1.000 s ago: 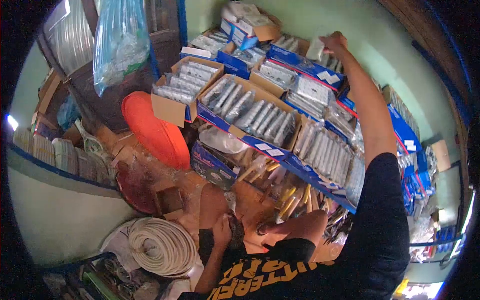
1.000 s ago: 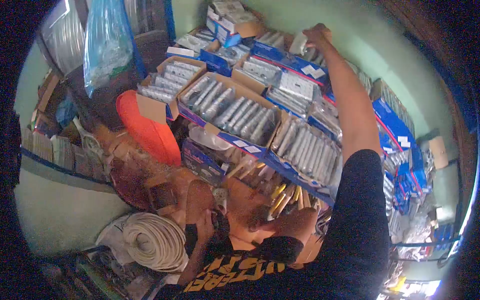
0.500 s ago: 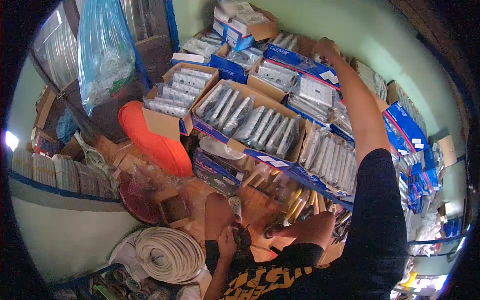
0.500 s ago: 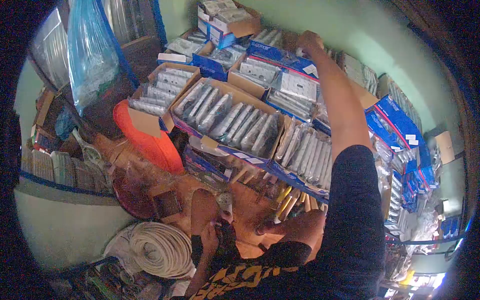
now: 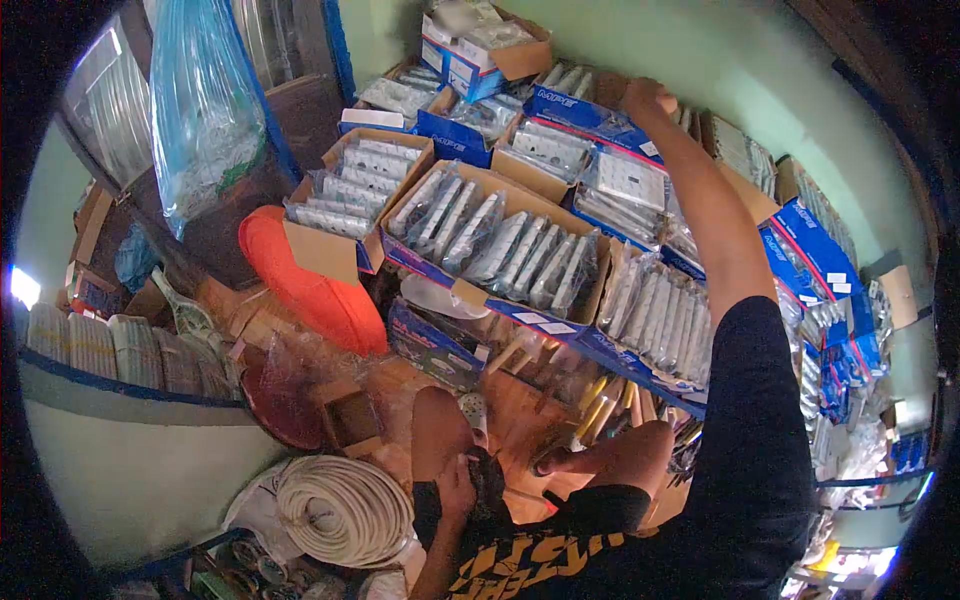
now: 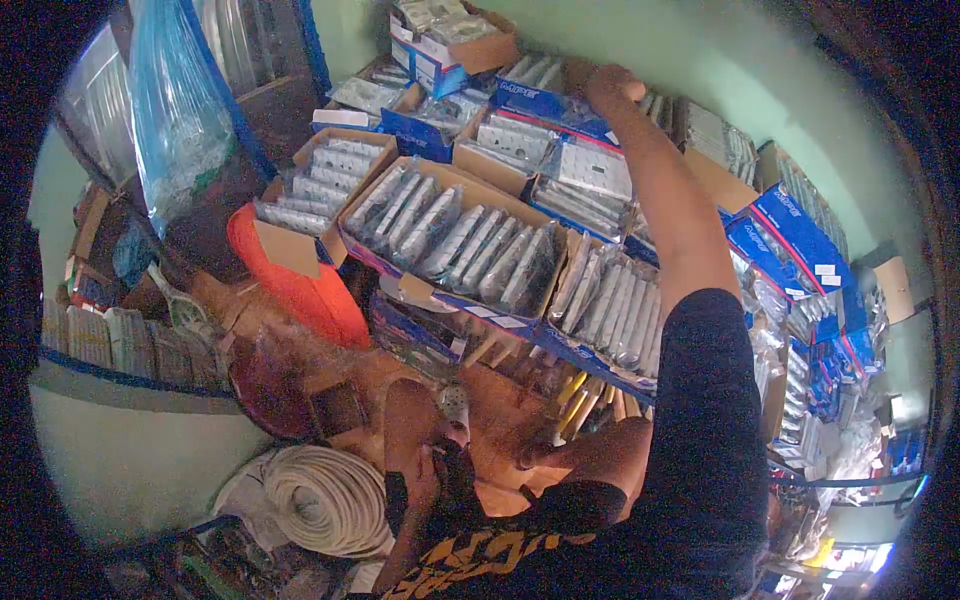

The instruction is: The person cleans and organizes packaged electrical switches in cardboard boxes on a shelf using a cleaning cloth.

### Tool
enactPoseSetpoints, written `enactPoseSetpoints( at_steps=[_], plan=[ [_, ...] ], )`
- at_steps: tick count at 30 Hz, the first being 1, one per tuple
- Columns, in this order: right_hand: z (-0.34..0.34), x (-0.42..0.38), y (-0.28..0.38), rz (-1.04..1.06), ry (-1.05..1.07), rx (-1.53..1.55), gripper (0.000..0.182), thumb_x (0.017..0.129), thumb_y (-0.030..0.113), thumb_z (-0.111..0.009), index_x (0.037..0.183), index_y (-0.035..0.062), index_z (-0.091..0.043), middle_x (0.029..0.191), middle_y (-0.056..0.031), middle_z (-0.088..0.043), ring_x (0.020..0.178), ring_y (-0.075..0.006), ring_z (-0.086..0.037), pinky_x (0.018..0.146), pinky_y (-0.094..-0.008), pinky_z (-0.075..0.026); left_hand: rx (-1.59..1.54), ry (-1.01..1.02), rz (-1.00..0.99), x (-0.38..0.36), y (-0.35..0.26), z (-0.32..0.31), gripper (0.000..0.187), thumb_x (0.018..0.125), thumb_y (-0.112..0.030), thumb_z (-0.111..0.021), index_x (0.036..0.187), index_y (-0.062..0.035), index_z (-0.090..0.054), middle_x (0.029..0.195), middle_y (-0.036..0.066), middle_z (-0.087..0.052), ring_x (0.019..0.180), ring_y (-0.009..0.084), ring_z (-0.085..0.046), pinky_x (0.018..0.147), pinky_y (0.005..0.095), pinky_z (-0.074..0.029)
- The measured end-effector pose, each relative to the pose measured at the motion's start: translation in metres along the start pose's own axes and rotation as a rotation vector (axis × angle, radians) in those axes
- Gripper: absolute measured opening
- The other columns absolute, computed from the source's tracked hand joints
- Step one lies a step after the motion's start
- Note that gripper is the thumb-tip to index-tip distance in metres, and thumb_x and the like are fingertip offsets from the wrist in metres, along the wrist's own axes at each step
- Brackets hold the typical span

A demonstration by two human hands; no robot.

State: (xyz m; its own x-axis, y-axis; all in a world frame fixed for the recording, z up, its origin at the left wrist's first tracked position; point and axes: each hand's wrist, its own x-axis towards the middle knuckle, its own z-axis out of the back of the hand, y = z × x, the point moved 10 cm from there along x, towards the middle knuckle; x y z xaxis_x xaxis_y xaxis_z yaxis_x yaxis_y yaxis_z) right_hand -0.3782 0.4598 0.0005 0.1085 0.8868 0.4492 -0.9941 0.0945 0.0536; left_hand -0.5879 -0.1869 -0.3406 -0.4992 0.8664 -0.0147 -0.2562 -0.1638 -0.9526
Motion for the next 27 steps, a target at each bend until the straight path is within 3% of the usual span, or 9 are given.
enactPoseSetpoints(
  at_steps=[1, 5, 9, 11, 15, 21, 24, 26, 27],
  plan=[
    [0.001, -0.002, 0.004, 0.03, 0.041, -0.004, 0.038, 0.09, 0.033, -0.048, 0.117, 0.0106, -0.063, 0.125, -0.0168, -0.058, 0.111, -0.0347, -0.059, 0.085, -0.0476, -0.051, -0.144, 0.078, 0.188, -0.003, 0.009, -0.005, 0.033, 0.101, -0.022, -0.039, 0.092, -0.0002, -0.061, 0.073, 0.008, -0.058, 0.069, 0.0163, -0.054, 0.066, 0.0327, -0.045],
    [0.009, -0.006, 0.02, 0.184, -0.031, -0.13, 0.041, 0.091, 0.038, -0.046, 0.116, 0.0089, -0.062, 0.119, -0.0181, -0.061, 0.105, -0.0355, -0.062, 0.084, -0.0474, -0.051, -0.139, 0.087, 0.21, -0.01, 0.039, -0.009, 0.034, 0.101, -0.024, -0.039, 0.091, -0.0006, -0.061, 0.073, 0.008, -0.058, 0.07, 0.0174, -0.054, 0.069, 0.0333, -0.045],
    [0.026, -0.017, 0.054, 0.313, -0.018, -0.157, 0.046, 0.09, 0.043, -0.049, 0.117, 0.008, -0.061, 0.122, -0.0202, -0.058, 0.107, -0.0358, -0.061, 0.086, -0.0479, -0.051, -0.086, 0.087, 0.234, -0.007, 0.034, -0.009, 0.035, 0.101, -0.026, -0.039, 0.09, -0.0007, -0.062, 0.074, 0.009, -0.058, 0.071, 0.0164, -0.054, 0.069, 0.0332, -0.045],
    [0.012, -0.023, 0.071, 0.343, 0.19, -0.007, 0.052, 0.087, 0.046, -0.052, 0.119, 0.0056, -0.059, 0.126, -0.0227, -0.055, 0.109, -0.0386, -0.059, 0.091, -0.0507, -0.047, -0.097, 0.093, 0.241, -0.008, 0.039, -0.012, 0.036, 0.101, -0.026, -0.039, 0.09, -0.0005, -0.062, 0.075, 0.009, -0.059, 0.072, 0.0165, -0.056, 0.069, 0.0333, -0.045],
    [0.009, -0.037, 0.098, 0.472, 0.178, 0.049, 0.058, 0.087, 0.048, -0.051, 0.12, 0.0014, -0.058, 0.125, -0.0247, -0.056, 0.109, -0.0421, -0.058, 0.096, -0.0508, -0.044, -0.207, 0.016, 0.24, -0.011, 0.042, -0.014, 0.033, 0.1, -0.023, -0.041, 0.089, -0.0001, -0.062, 0.075, 0.011, -0.059, 0.074, 0.0171, -0.058, 0.07, 0.0335, -0.046],
    [-0.034, 0.005, 0.091, 0.57, 0.247, 0.07, 0.057, 0.088, 0.046, -0.048, 0.107, -0.0051, -0.062, 0.107, -0.0301, -0.062, 0.104, -0.0407, -0.06, 0.093, -0.0474, -0.045, -0.133, 0.048, 0.174, -0.008, 0.033, -0.011, 0.03, 0.1, -0.021, -0.042, 0.091, 0.0002, -0.062, 0.076, 0.012, -0.059, 0.074, 0.0179, -0.059, 0.069, 0.033, -0.047],
    [0.004, 0.004, 0.09, 0.75, 0.231, -0.126, 0.049, 0.094, 0.038, -0.038, 0.103, -0.0004, -0.066, 0.116, -0.0256, -0.06, 0.109, -0.0396, -0.057, 0.096, -0.0482, -0.043, -0.093, 0.061, 0.134, -0.005, 0.013, -0.01, 0.029, 0.099, -0.023, -0.045, 0.093, -0.0001, -0.061, 0.076, 0.012, -0.06, 0.073, 0.0192, -0.059, 0.069, 0.0335, -0.047],
    [0.08, -0.005, 0.075, 0.601, 0.138, 0.066, 0.051, 0.093, 0.041, -0.041, 0.088, -0.0036, -0.066, 0.097, -0.0267, -0.065, 0.092, -0.0407, -0.063, 0.083, -0.0478, -0.047, -0.094, 0.102, 0.143, -0.005, 0.003, -0.015, 0.028, 0.098, -0.025, -0.049, 0.094, -0.0004, -0.061, 0.076, 0.013, -0.06, 0.073, 0.0203, -0.059, 0.069, 0.0339, -0.047],
    [0.106, -0.018, 0.07, 0.595, 0.28, 0.104, 0.048, 0.095, 0.04, -0.041, 0.102, -0.0016, -0.064, 0.1, -0.0225, -0.065, 0.087, -0.0401, -0.063, 0.08, -0.0452, -0.048, -0.019, 0.14, 0.069, -0.008, -0.01, -0.018, 0.028, 0.095, -0.027, -0.053, 0.094, -0.0003, -0.061, 0.076, 0.013, -0.06, 0.072, 0.0219, -0.059, 0.068, 0.0349, -0.046]
  ],
)
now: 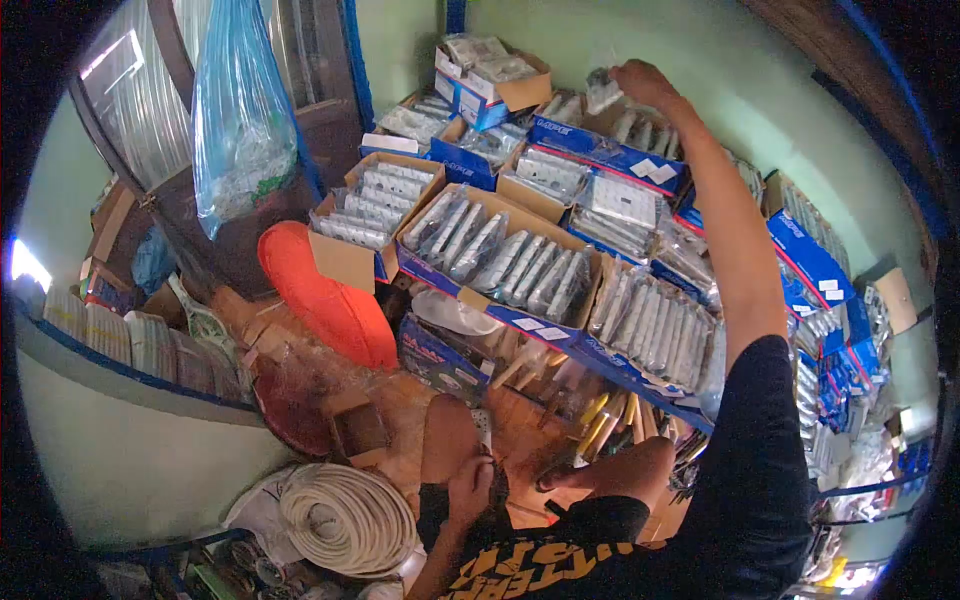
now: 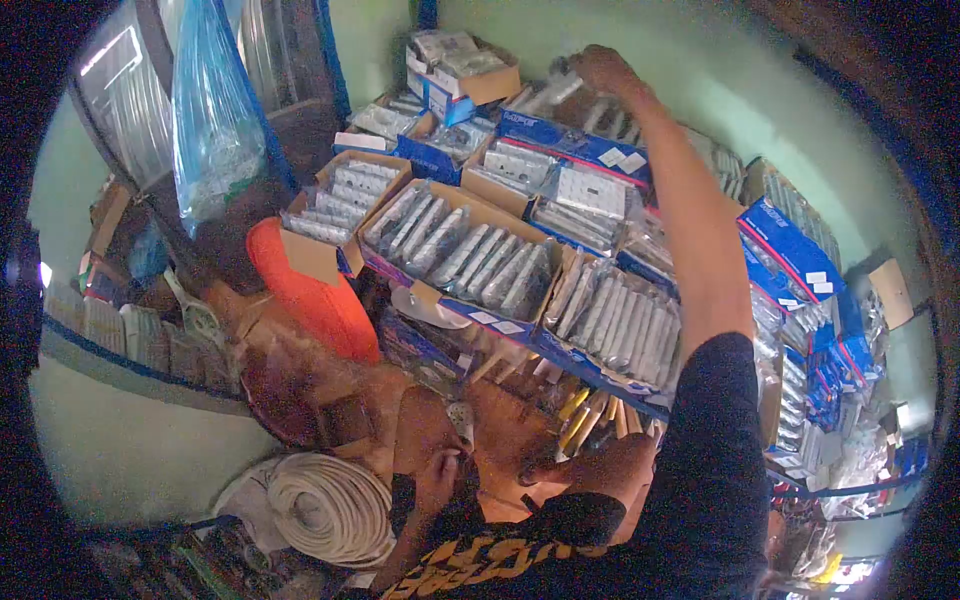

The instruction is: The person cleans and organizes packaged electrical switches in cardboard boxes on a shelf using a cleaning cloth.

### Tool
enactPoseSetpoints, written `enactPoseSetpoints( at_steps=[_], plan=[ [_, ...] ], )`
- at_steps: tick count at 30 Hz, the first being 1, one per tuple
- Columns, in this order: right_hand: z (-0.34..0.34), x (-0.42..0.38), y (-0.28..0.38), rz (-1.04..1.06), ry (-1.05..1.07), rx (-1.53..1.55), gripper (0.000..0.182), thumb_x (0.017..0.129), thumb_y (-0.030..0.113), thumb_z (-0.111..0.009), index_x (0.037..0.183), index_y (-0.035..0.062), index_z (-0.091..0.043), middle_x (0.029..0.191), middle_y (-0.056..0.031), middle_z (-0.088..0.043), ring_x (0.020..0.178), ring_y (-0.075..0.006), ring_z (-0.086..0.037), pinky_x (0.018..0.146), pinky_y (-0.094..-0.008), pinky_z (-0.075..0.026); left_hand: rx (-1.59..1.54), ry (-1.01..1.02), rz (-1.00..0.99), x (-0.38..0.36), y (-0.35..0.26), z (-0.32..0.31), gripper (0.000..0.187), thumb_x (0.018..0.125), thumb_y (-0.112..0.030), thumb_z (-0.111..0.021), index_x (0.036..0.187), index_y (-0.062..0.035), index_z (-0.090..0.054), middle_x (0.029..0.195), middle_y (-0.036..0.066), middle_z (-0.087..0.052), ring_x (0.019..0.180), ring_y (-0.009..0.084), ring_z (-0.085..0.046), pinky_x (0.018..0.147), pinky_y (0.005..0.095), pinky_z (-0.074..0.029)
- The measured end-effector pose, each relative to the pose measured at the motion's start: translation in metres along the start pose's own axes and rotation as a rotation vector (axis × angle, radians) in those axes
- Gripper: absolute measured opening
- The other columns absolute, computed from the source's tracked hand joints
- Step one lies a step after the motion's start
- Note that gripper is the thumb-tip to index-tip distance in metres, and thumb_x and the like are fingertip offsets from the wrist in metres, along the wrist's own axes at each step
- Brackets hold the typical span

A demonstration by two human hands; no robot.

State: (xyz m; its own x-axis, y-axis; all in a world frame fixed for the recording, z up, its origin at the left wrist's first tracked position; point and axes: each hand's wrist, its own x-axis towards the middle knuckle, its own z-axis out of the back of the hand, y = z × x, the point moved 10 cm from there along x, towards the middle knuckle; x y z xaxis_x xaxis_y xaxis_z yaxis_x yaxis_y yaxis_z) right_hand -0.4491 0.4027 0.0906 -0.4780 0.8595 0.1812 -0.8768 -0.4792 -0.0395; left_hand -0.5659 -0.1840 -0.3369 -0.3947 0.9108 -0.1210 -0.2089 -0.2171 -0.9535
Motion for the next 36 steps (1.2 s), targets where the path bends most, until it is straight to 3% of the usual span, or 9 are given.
enactPoseSetpoints(
  at_steps=[3, 6, 8, 10, 14, 18, 21, 27, 36],
  plan=[
    [0.074, -0.084, 0.036, 0.203, -0.411, 0.137, 0.044, 0.097, 0.035, -0.041, 0.111, -0.0018, -0.06, 0.1, -0.0196, -0.066, 0.088, -0.037, -0.063, 0.082, -0.0412, -0.048, 0.123, 0.161, -0.139, 0.002, -0.029, -0.009, 0.029, 0.09, -0.03, -0.061, 0.094, -0.0003, -0.06, 0.077, 0.013, -0.06, 0.07, 0.0247, -0.059, 0.067, 0.0371, -0.046],
    [0.063, -0.177, 0.076, 0.188, -0.213, 0.579, 0.043, 0.097, 0.036, -0.043, 0.114, 0.0012, -0.06, 0.106, -0.0191, -0.064, 0.096, -0.0358, -0.061, 0.089, -0.0397, -0.047, 0.095, 0.381, -0.087, 0.008, -0.003, -0.018, 0.027, 0.089, -0.029, -0.064, 0.092, -0.002, -0.06, 0.077, 0.011, -0.06, 0.068, 0.0203, -0.06, 0.057, 0.0352, -0.047],
    [0.06, -0.269, 0.126, 0.365, -0.384, 0.571, 0.033, 0.098, 0.028, -0.046, 0.108, -0.0001, -0.059, 0.094, -0.0135, -0.061, 0.086, -0.0173, -0.055, 0.081, -0.0337, -0.046, -0.028, 0.154, 0.076, 0.011, -0.118, 0.031, 0.024, 0.093, -0.027, -0.06, 0.092, -0.0027, -0.059, 0.073, 0.007, -0.058, 0.062, 0.0141, -0.058, 0.046, 0.0289, -0.045],
    [0.021, -0.333, 0.161, 0.254, -0.148, 0.756, 0.029, 0.096, 0.027, -0.047, 0.1, -0.001, -0.056, 0.089, -0.0234, -0.059, 0.083, -0.0382, -0.059, 0.075, -0.0415, -0.046, -0.428, -0.09, 0.136, 0.001, -0.191, 0.061, 0.023, 0.095, -0.026, -0.056, 0.088, -0.0037, -0.056, 0.066, 0.001, -0.053, 0.055, 0.0091, -0.054, 0.04, 0.0235, -0.041],
    [-0.029, -0.429, 0.211, 0.262, -0.214, 0.996, 0.021, 0.094, 0.018, -0.05, 0.091, -0.0025, -0.051, 0.079, -0.0237, -0.053, 0.075, -0.041, -0.053, 0.068, -0.0423, -0.044, -0.744, -0.099, -0.307, -0.017, -0.298, 0.102, 0.02, 0.096, -0.024, -0.055, 0.092, -0.0053, -0.048, 0.075, 0.0, -0.052, 0.057, 0.0066, -0.051, 0.04, 0.0225, -0.04],
    [-0.077, -0.479, 0.225, 0.173, -0.064, 1.067, 0.018, 0.092, 0.014, -0.051, 0.098, -0.0033, -0.053, 0.081, -0.0227, -0.053, 0.078, -0.0392, -0.055, 0.071, -0.04, -0.044, -0.259, -0.126, -0.655, -0.013, -0.377, 0.089, 0.038, 0.091, -0.018, -0.062, 0.117, -0.0029, -0.038, 0.093, 0.003, -0.048, 0.079, 0.0093, -0.047, 0.07, 0.0244, -0.042],
    [-0.099, -0.51, 0.228, 0.117, -0.035, 1.16, 0.019, 0.091, 0.013, -0.051, 0.099, -0.0036, -0.053, 0.085, -0.0236, -0.055, 0.081, -0.0392, -0.056, 0.074, -0.0407, -0.045, -0.104, 0.005, -0.72, 0.015, -0.354, 0.042, 0.047, 0.089, -0.015, -0.064, 0.128, -0.0057, -0.039, 0.113, 0.011, -0.045, 0.103, 0.0215, -0.047, 0.097, 0.037, -0.038],
    [-0.186, -0.545, 0.237, 0.045, 0.215, 1.3, 0.031, 0.092, 0.02, -0.05, 0.114, -0.0025, -0.054, 0.103, -0.0244, -0.06, 0.1, -0.039, -0.058, 0.087, -0.0416, -0.044, 0.773, -0.167, -1.139, -0.024, -0.346, 0.012, 0.041, 0.083, -0.014, -0.066, 0.119, -0.0039, -0.051, 0.121, 0.02, -0.045, 0.114, 0.0412, -0.044, 0.1, 0.0481, -0.036],
    [-0.214, -0.572, 0.226, -0.22, 0.22, 1.779, 0.028, 0.093, 0.012, -0.048, 0.115, -0.0036, -0.055, 0.109, -0.0162, -0.06, 0.101, -0.0252, -0.059, 0.09, -0.0366, -0.044, 0.733, 0.173, -0.727, -0.086, -0.267, -0.009, 0.071, 0.088, -0.038, -0.058, 0.136, 0.0079, -0.033, 0.144, 0.027, -0.031, 0.134, 0.0437, -0.029, 0.112, 0.0492, -0.023]
  ],
)
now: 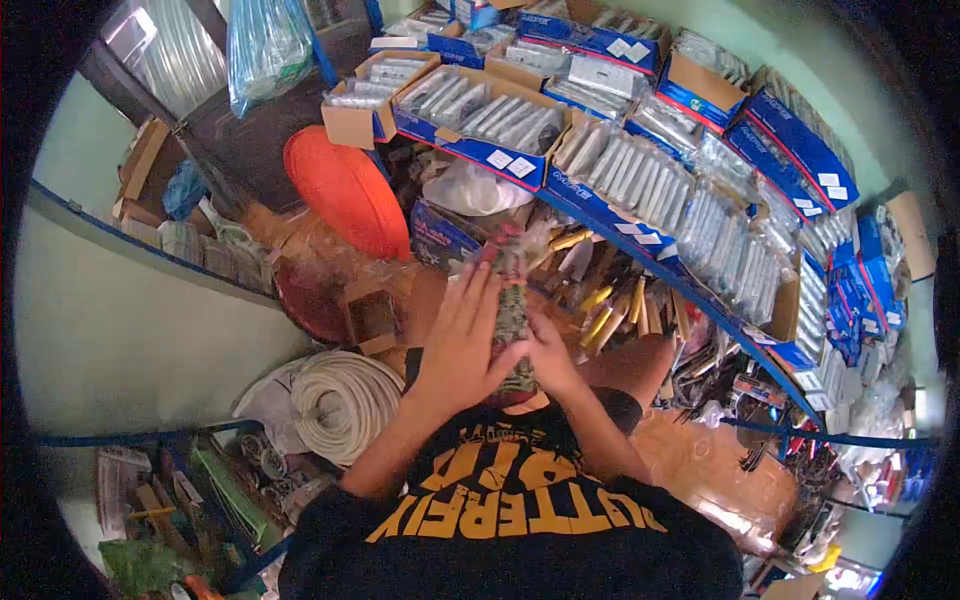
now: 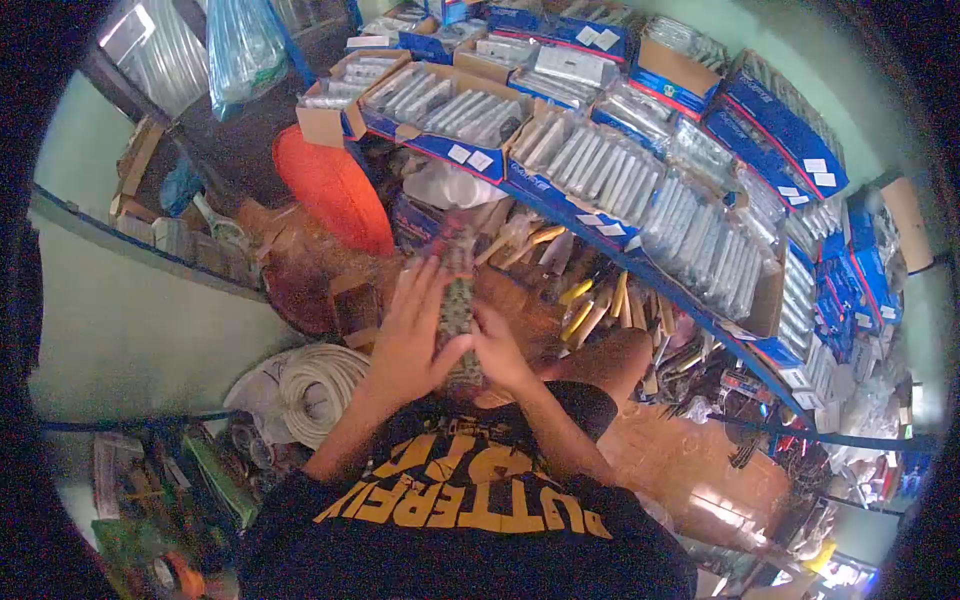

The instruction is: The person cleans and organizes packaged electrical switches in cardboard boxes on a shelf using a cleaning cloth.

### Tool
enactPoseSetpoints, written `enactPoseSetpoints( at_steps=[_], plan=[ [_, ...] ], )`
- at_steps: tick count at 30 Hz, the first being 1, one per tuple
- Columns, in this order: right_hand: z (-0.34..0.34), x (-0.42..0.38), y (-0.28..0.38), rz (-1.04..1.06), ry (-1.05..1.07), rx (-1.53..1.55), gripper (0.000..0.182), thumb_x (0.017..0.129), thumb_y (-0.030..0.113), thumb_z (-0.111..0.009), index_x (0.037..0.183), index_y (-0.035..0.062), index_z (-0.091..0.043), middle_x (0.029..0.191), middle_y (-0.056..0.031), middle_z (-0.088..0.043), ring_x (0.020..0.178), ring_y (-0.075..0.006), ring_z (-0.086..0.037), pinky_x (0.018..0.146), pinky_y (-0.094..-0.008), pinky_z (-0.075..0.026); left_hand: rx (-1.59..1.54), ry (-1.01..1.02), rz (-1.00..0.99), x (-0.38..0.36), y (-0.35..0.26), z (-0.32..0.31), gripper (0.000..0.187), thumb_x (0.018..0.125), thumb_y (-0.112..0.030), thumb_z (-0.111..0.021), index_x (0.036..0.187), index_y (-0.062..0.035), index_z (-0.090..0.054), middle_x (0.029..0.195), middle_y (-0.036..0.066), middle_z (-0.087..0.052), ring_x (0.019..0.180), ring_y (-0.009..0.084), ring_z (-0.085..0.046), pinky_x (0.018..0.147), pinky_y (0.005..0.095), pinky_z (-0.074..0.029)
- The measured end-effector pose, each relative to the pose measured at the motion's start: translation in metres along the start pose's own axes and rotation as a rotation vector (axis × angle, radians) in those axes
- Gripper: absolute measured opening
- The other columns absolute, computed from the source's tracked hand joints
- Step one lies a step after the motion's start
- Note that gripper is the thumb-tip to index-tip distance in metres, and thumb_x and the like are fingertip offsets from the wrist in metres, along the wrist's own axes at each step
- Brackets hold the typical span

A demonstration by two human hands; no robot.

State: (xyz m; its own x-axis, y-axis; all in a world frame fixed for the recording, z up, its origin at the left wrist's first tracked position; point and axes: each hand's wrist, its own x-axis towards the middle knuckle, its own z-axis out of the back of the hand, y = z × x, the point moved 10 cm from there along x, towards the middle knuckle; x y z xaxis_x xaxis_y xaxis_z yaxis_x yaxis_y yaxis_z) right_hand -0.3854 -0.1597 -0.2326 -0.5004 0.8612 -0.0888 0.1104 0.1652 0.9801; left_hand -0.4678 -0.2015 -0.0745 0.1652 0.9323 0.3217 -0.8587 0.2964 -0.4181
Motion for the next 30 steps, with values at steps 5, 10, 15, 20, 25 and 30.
enactPoseSetpoints(
  at_steps=[5, 10, 15, 20, 25, 30],
  plan=[
    [-0.014, -0.002, 0.052, 0.256, 0.062, -0.268, 0.019, 0.091, 0.008, -0.05, 0.107, 0.0004, -0.055, 0.087, -0.0097, -0.056, 0.077, -0.0188, -0.055, 0.071, -0.033, -0.047, -0.363, -0.185, 0.211, -0.009, 0.037, -0.003, 0.06, 0.095, -0.03, -0.051, 0.136, 0.011, -0.034, 0.144, 0.029, -0.031, 0.135, 0.0402, -0.03, 0.112, 0.0426, -0.023],
    [-0.028, -0.008, 0.088, 0.227, 0.127, -0.506, 0.012, 0.091, 0.013, -0.053, 0.099, 0.0038, -0.051, 0.079, -0.0193, -0.053, 0.067, -0.0287, -0.055, 0.064, -0.0397, -0.044, -0.607, -0.23, 0.472, -0.004, 0.068, 0.004, 0.047, 0.099, -0.024, -0.043, 0.137, 0.0035, -0.037, 0.14, 0.021, -0.042, 0.123, 0.0319, -0.047, 0.103, 0.0371, -0.036],
    [-0.039, -0.013, 0.098, 0.231, 0.204, -0.494, 0.016, 0.092, 0.017, -0.053, 0.099, 0.0024, -0.05, 0.079, -0.0172, -0.054, 0.072, -0.0295, -0.058, 0.066, -0.041, -0.045, -0.877, -0.352, 0.535, -0.014, 0.105, -0.017, 0.042, 0.1, -0.028, -0.042, 0.134, -0.0032, -0.043, 0.122, 0.011, -0.058, 0.097, 0.0218, -0.062, 0.087, 0.0314, -0.047],
    [-0.014, 0.021, 0.108, 0.328, 0.0, -0.527, 0.019, 0.095, 0.013, -0.048, 0.108, 0.0008, -0.054, 0.093, -0.0195, -0.054, 0.09, -0.0285, -0.059, 0.076, -0.0387, -0.046, -1.001, -0.351, 0.496, -0.011, 0.086, -0.029, 0.048, 0.1, -0.031, -0.041, 0.137, -0.0014, -0.036, 0.126, 0.012, -0.053, 0.106, 0.0203, -0.055, 0.091, 0.0313, -0.044],
    [-0.005, 0.017, 0.128, 0.393, -0.379, -0.214, 0.023, 0.098, 0.014, -0.046, 0.109, -0.0039, -0.055, 0.111, -0.0159, -0.055, 0.11, -0.0277, -0.053, 0.097, -0.0374, -0.04, -1.118, -0.365, 0.499, -0.021, 0.067, -0.044, 0.056, 0.1, -0.035, -0.041, 0.141, 0.0005, -0.028, 0.13, 0.013, -0.049, 0.114, 0.0189, -0.049, 0.095, 0.0312, -0.04],
    [-0.021, 0.023, 0.11, 0.286, -0.008, 0.088, 0.05, 0.103, 0.034, -0.03, 0.139, 0.0004, -0.04, 0.145, -0.0139, -0.036, 0.134, -0.0248, -0.034, 0.112, -0.0352, -0.023, -1.093, -0.351, 0.411, -0.015, 0.058, -0.054, 0.064, 0.099, -0.041, -0.04, 0.142, 0.0037, -0.025, 0.138, 0.017, -0.039, 0.124, 0.0222, -0.042, 0.104, 0.0341, -0.032]
  ],
)
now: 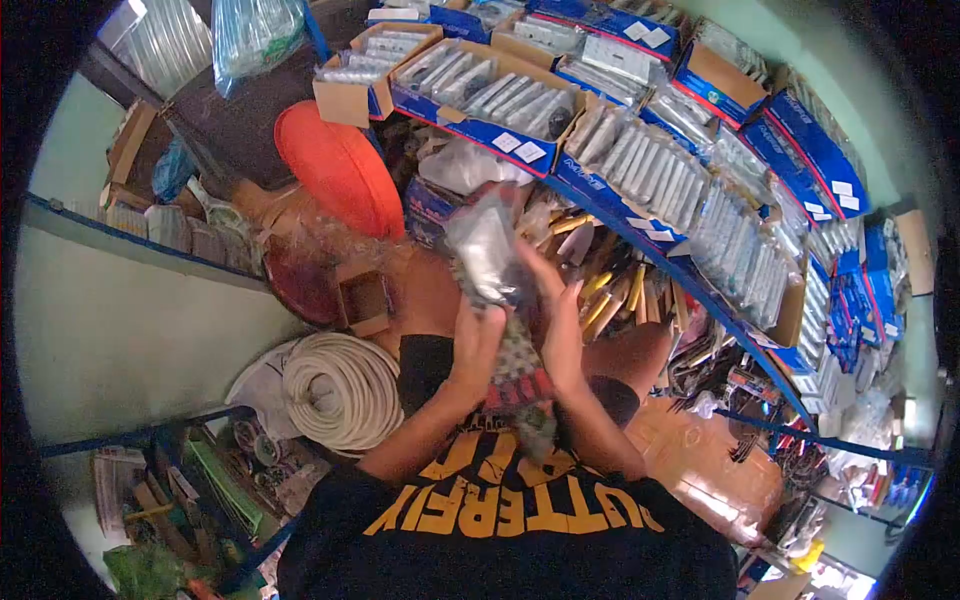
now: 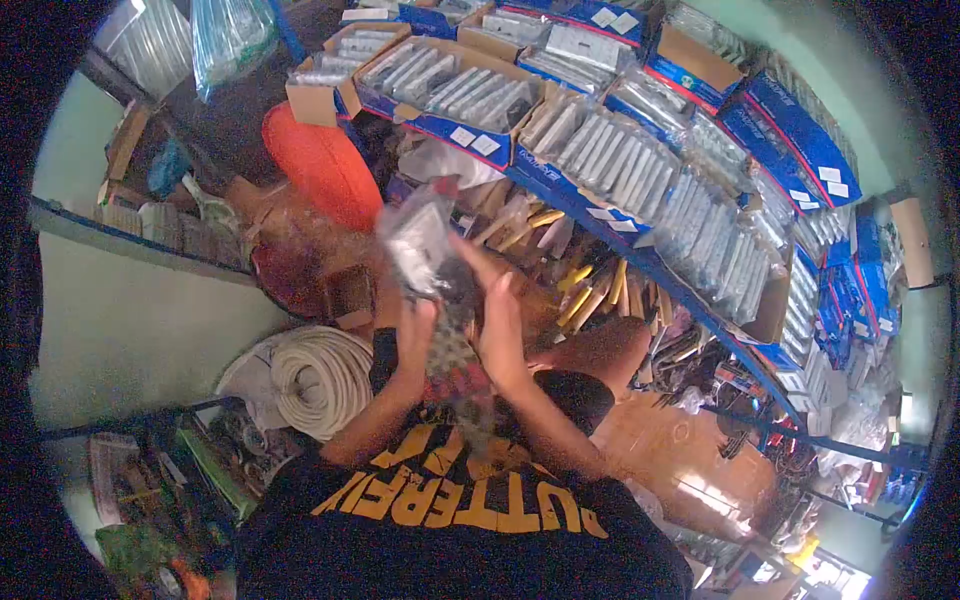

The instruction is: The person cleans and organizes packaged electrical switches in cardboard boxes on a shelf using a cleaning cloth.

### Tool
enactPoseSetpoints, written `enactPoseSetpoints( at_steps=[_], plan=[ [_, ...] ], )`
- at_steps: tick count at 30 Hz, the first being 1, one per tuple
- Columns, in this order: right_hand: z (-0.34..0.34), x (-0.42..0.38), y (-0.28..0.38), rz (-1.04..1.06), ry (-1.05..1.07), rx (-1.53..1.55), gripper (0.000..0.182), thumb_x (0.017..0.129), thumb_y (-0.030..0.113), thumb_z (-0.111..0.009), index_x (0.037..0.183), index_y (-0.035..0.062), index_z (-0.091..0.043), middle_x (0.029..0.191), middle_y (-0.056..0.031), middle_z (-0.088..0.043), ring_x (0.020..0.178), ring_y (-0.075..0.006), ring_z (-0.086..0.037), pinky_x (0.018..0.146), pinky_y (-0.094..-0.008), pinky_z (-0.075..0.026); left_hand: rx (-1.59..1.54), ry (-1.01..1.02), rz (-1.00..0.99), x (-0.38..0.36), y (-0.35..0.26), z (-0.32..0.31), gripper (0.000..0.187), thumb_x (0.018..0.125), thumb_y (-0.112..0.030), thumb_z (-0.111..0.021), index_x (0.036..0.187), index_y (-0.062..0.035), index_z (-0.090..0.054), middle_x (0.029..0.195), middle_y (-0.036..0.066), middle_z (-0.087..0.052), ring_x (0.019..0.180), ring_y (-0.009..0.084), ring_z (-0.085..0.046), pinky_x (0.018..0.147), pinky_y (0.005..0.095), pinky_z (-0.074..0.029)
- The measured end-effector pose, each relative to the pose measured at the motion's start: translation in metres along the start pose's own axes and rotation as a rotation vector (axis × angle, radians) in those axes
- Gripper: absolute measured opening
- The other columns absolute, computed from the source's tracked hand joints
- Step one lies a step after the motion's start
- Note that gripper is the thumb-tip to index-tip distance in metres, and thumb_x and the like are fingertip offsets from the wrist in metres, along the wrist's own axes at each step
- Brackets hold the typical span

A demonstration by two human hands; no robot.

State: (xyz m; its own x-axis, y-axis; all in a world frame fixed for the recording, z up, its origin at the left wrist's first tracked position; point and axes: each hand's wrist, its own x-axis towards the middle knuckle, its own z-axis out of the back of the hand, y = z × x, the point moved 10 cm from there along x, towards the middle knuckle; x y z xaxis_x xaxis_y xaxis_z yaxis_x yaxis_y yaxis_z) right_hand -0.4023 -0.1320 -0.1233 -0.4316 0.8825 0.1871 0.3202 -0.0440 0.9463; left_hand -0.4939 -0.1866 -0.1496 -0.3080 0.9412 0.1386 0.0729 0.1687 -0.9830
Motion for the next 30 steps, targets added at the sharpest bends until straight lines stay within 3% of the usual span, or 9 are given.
enactPoseSetpoints(
  at_steps=[3, 5, 9, 15, 18, 22, 26, 29, 30],
  plan=[
    [0.012, -0.006, -0.01, -0.009, -0.161, -0.189, 0.057, 0.103, 0.04, -0.027, 0.143, -0.0002, -0.031, 0.143, -0.0124, -0.039, 0.133, -0.0255, -0.035, 0.112, -0.036, -0.022, 0.342, 0.042, -0.231, 0.012, -0.024, -0.014, 0.062, 0.097, -0.036, -0.043, 0.137, 0.0089, -0.03, 0.144, 0.028, -0.032, 0.134, 0.0367, -0.033, 0.112, 0.0424, -0.021],
    [0.022, -0.004, -0.033, -0.279, -0.173, 0.269, 0.072, 0.097, 0.057, -0.03, 0.142, 0.0014, -0.03, 0.137, -0.016, -0.045, 0.127, -0.0282, -0.043, 0.109, -0.0375, -0.031, 0.751, 0.197, -0.507, 0.005, -0.059, -0.043, 0.06, 0.093, -0.033, -0.048, 0.131, 0.0113, -0.038, 0.145, 0.031, -0.028, 0.137, 0.044, -0.026, 0.114, 0.048, -0.015],
    [0.007, 0.01, 0.014, -0.252, -0.012, 0.824, 0.07, 0.096, 0.061, -0.028, 0.14, 0.007, -0.036, 0.124, -0.0168, -0.057, 0.113, -0.0266, -0.056, 0.097, -0.0392, -0.045, 0.993, 0.439, -0.565, -0.015, -0.048, -0.064, 0.053, 0.087, -0.028, -0.054, 0.125, 0.0098, -0.047, 0.143, 0.027, -0.035, 0.136, 0.0422, -0.029, 0.113, 0.0533, -0.017],
    [0.016, 0.002, -0.017, -0.332, -0.175, 0.741, 0.057, 0.098, 0.051, -0.036, 0.134, 0.0074, -0.044, 0.123, -0.0092, -0.059, 0.111, -0.0222, -0.057, 0.097, -0.0382, -0.044, 1.115, 0.312, -0.587, 0.029, -0.07, -0.038, 0.054, 0.084, -0.034, -0.057, 0.122, 0.0052, -0.053, 0.139, 0.027, -0.04, 0.135, 0.0398, -0.032, 0.111, 0.0545, -0.022],
    [-0.006, -0.006, -0.002, -0.352, 0.068, 0.875, 0.056, 0.097, 0.049, -0.041, 0.136, 0.0085, -0.043, 0.125, -0.0078, -0.057, 0.112, -0.0211, -0.056, 0.096, -0.0352, -0.044, 1.083, 0.687, -0.79, -0.001, -0.08, -0.084, 0.057, 0.087, -0.037, -0.054, 0.126, 0.0041, -0.049, 0.142, 0.029, -0.035, 0.135, 0.0449, -0.029, 0.112, 0.0563, -0.018],
    [0.015, -0.002, -0.022, -0.393, -0.12, 0.835, 0.052, 0.097, 0.046, -0.044, 0.137, 0.0129, -0.043, 0.126, -0.0054, -0.057, 0.11, -0.0197, -0.057, 0.093, -0.0349, -0.046, 1.152, 0.314, -0.703, 0.053, -0.103, -0.054, 0.056, 0.084, -0.035, -0.057, 0.123, 0.0057, -0.051, 0.142, 0.026, -0.038, 0.133, 0.0377, -0.036, 0.111, 0.0524, -0.023],
    [0.026, -0.008, -0.027, -0.412, -0.28, 0.765, 0.051, 0.098, 0.045, -0.043, 0.138, 0.0127, -0.043, 0.128, -0.0052, -0.055, 0.109, -0.0199, -0.058, 0.095, -0.0376, -0.046, 1.032, 0.655, -0.786, 0.015, -0.094, -0.086, 0.061, 0.084, -0.034, -0.058, 0.128, 0.0074, -0.045, 0.142, 0.028, -0.036, 0.134, 0.0398, -0.034, 0.111, 0.0536, -0.022],
    [0.018, -0.015, -0.027, -0.394, -0.167, 0.96, 0.052, 0.098, 0.043, -0.043, 0.139, 0.0113, -0.041, 0.132, -0.0067, -0.053, 0.116, -0.0207, -0.054, 0.1, -0.0373, -0.042, 1.137, 0.59, -0.759, 0.037, -0.096, -0.076, 0.063, 0.083, -0.035, -0.059, 0.127, 0.0089, -0.046, 0.143, 0.028, -0.034, 0.134, 0.0397, -0.033, 0.111, 0.0532, -0.023],
    [0.016, -0.013, -0.031, -0.429, -0.141, 0.887, 0.052, 0.099, 0.043, -0.042, 0.139, 0.0106, -0.04, 0.133, -0.0075, -0.052, 0.117, -0.0208, -0.053, 0.101, -0.0374, -0.042, 1.167, 0.359, -0.72, 0.052, -0.098, -0.059, 0.065, 0.082, -0.036, -0.06, 0.127, 0.0084, -0.047, 0.144, 0.026, -0.034, 0.136, 0.0378, -0.031, 0.111, 0.0523, -0.022]
  ],
)
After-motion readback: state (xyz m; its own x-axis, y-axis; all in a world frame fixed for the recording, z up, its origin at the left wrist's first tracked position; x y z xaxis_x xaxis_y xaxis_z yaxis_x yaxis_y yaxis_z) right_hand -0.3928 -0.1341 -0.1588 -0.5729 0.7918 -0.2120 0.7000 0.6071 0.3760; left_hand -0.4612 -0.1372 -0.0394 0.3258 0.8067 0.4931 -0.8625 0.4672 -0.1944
